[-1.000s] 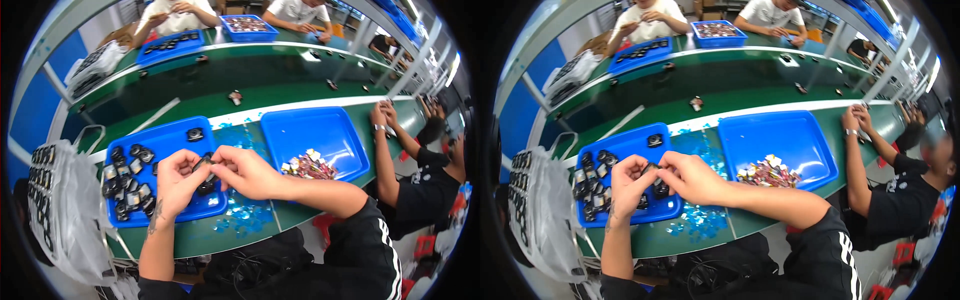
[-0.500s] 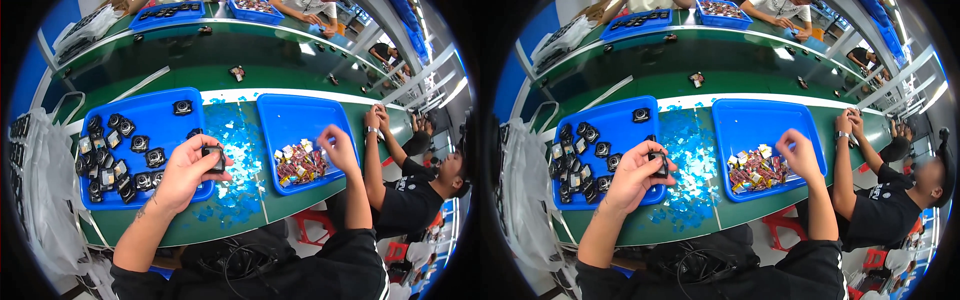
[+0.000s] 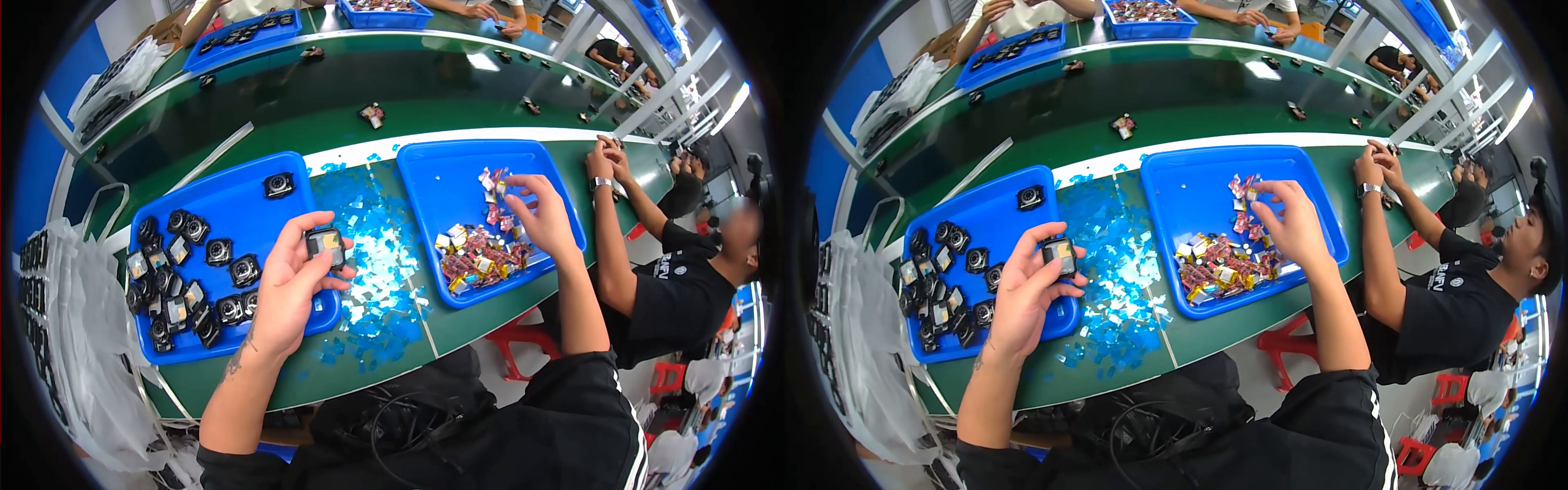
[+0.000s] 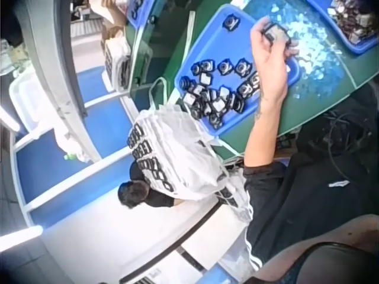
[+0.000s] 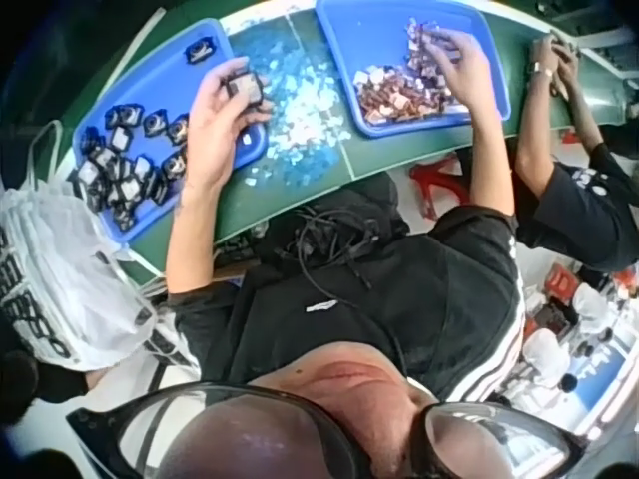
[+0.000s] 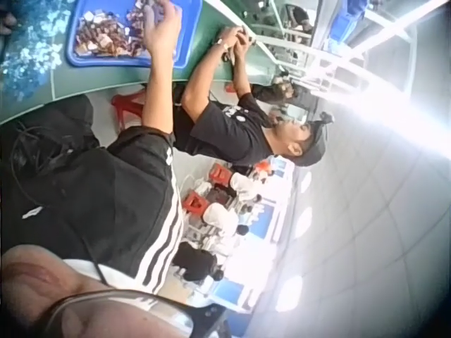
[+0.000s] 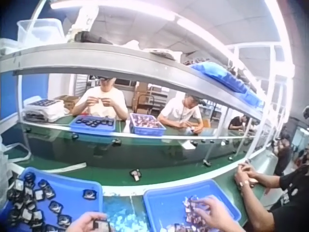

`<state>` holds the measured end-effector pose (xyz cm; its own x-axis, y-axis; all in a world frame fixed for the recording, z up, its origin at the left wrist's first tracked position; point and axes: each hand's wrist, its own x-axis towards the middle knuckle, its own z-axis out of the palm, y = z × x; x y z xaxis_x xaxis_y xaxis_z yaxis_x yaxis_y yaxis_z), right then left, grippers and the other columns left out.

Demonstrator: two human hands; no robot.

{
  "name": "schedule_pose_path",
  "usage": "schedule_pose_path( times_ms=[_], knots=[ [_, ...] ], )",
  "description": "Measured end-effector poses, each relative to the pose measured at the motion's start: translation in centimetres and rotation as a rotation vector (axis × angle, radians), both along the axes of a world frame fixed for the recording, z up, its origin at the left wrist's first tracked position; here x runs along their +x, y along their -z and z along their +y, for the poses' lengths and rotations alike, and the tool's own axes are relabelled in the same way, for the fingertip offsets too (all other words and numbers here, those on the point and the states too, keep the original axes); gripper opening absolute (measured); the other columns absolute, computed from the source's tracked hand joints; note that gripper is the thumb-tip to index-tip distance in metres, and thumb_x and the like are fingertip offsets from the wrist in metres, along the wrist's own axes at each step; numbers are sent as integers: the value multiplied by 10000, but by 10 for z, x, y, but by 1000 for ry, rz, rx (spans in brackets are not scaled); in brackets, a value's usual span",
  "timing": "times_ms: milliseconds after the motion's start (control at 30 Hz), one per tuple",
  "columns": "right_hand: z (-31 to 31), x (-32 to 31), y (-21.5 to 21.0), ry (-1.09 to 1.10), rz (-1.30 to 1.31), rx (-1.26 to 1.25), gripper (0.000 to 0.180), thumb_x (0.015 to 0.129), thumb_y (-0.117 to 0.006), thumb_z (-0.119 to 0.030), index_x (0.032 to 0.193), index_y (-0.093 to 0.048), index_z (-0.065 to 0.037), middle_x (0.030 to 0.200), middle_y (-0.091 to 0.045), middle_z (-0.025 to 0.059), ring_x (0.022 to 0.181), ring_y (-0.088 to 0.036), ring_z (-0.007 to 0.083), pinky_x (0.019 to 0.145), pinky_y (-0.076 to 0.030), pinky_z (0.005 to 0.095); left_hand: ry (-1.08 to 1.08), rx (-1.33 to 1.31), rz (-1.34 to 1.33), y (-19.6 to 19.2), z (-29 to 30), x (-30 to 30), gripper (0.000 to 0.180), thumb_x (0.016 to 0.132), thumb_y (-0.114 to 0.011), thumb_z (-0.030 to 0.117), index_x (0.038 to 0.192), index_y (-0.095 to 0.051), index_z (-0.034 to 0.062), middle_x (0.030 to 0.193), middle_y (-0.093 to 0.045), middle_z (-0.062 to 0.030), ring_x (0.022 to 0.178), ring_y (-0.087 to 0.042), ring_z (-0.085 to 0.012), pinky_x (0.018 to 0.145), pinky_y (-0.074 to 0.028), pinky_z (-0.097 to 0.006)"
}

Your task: Assembling small electronic components, such as speakers or sensors, by connecting wires and housing parts at a factory assembly line.

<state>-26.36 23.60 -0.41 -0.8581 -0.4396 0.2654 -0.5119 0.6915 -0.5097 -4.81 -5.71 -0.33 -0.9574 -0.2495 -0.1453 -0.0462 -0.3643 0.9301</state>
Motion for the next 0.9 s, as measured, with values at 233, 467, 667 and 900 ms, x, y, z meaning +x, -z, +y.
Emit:
schedule_pose_path(
  times_ms=[233,467,667,900],
  knots=[
    [-27,56,-16,-547,-74,146,291,767,-768,-140,1024,-665,-51,1044,-630,114,995,-597,292,858,-479,399,8,-64,-4,1,0,0,364,950,-523,89,1307,-465,54,1132,-606,-123,871,-627,-166,749,-521,-275],
    [-15,30,0,-163,-146,-44,133,882,-657,-100,942,-657,19,852,-687,104,736,-640,177,681,-502,294,22,-88,9,3,3,1,342,938,-518,73,1277,-486,43,1127,-612,-115,863,-625,-153,743,-509,-264],
    [-3,24,-7,-166,-437,-365,154,937,-604,-130,915,-634,19,814,-645,23,759,-594,88,685,-485,236,34,-107,34,4,2,0,316,954,-536,69,1269,-519,47,1109,-597,-80,879,-620,-130,758,-511,-263],
    [-7,21,-4,-200,-511,-181,103,925,-597,-88,927,-627,10,835,-617,-12,779,-554,61,695,-461,223,44,-143,51,8,3,0,264,935,-570,39,1198,-577,18,1095,-594,-71,895,-611,-115,766,-513,-237]
  ],
)
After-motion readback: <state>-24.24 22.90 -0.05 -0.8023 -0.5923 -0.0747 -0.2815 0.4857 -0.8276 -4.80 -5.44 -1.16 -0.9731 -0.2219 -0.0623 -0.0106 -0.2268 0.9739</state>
